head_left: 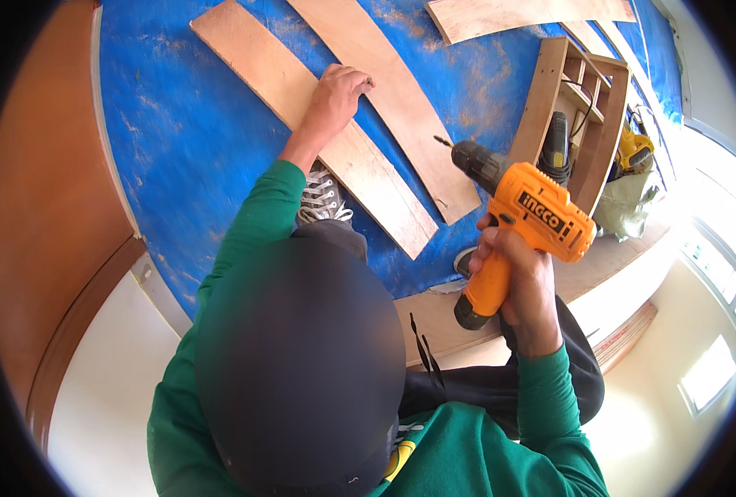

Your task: The person sits on a blue tarp and uses a cordless drill to drive screws into several thin wooden planks. They align the planks, drill screws, and occasionally adjust the pieces to continue assembly.

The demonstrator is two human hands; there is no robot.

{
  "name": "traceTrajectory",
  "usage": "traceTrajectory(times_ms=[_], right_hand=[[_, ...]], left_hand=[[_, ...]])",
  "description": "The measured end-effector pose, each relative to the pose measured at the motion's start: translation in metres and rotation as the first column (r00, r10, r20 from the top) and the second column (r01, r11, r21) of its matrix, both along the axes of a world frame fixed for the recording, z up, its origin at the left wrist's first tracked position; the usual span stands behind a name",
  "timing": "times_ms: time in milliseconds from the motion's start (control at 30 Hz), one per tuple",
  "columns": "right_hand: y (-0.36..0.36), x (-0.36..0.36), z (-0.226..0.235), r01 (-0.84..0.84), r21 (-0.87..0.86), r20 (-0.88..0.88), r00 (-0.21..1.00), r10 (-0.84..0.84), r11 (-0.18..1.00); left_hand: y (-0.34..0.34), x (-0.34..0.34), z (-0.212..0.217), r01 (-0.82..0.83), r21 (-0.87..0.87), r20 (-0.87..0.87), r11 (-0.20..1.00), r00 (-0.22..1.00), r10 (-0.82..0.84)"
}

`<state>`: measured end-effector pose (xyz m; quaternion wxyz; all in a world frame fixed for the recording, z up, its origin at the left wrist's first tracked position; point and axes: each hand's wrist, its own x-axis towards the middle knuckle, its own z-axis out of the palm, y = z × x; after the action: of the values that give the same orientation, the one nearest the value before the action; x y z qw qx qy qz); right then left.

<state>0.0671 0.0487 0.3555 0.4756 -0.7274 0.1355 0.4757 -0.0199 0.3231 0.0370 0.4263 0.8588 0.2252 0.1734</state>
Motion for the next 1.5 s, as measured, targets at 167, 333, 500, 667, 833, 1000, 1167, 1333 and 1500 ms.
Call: traceTrajectory(times_ms=[167, 333, 500, 667, 833, 1000, 1167, 1333, 1500], right_hand=[[0.015, 0.005, -0.006, -0.081, 0.015, 0.044, 0.996, 0.08, 0.997], [0.028, 0.013, -0.021, -0.213, 0.023, 0.106, 0.972, 0.21, 0.977], [0.055, 0.028, -0.055, -0.45, -0.009, 0.273, 0.858, 0.435, 0.893], [0.091, 0.048, -0.083, -0.64, -0.083, 0.412, 0.676, 0.61, 0.764], [0.107, 0.057, -0.1, -0.67, -0.147, 0.348, 0.653, 0.672, 0.727], [0.11, 0.057, -0.106, -0.659, -0.129, 0.303, 0.685, 0.662, 0.741], [0.113, 0.059, -0.11, -0.679, -0.156, 0.282, 0.666, 0.691, 0.717], [0.116, 0.06, -0.112, -0.664, -0.141, 0.286, 0.683, 0.672, 0.734], [0.117, 0.06, -0.108, -0.666, -0.137, 0.258, 0.691, 0.675, 0.733]], left_hand=[[0.0, 0.001, -0.001, 0.002, 0.008, 0.014, 1.0, 1.0, -0.002], [0.001, 0.0, -0.002, 0.003, 0.01, -0.005, 1.0, 1.0, -0.003], [0.0, 0.0, -0.006, 0.001, 0.069, 0.081, 0.998, 0.997, -0.006], [-0.001, 0.0, -0.013, 0.021, 0.152, 0.115, 0.988, 0.993, -0.039], [-0.002, -0.003, -0.018, 0.035, 0.104, 0.157, 0.994, 0.986, -0.051], [-0.003, -0.006, -0.02, 0.031, 0.134, 0.233, 0.991, 0.971, -0.062], [-0.003, -0.005, -0.021, 0.044, 0.131, 0.195, 0.99, 0.978, -0.069], [-0.003, -0.005, -0.02, 0.019, 0.157, 0.218, 0.987, 0.974, -0.053], [-0.003, -0.006, -0.022, 0.041, 0.202, 0.201, 0.978, 0.976, -0.082]])
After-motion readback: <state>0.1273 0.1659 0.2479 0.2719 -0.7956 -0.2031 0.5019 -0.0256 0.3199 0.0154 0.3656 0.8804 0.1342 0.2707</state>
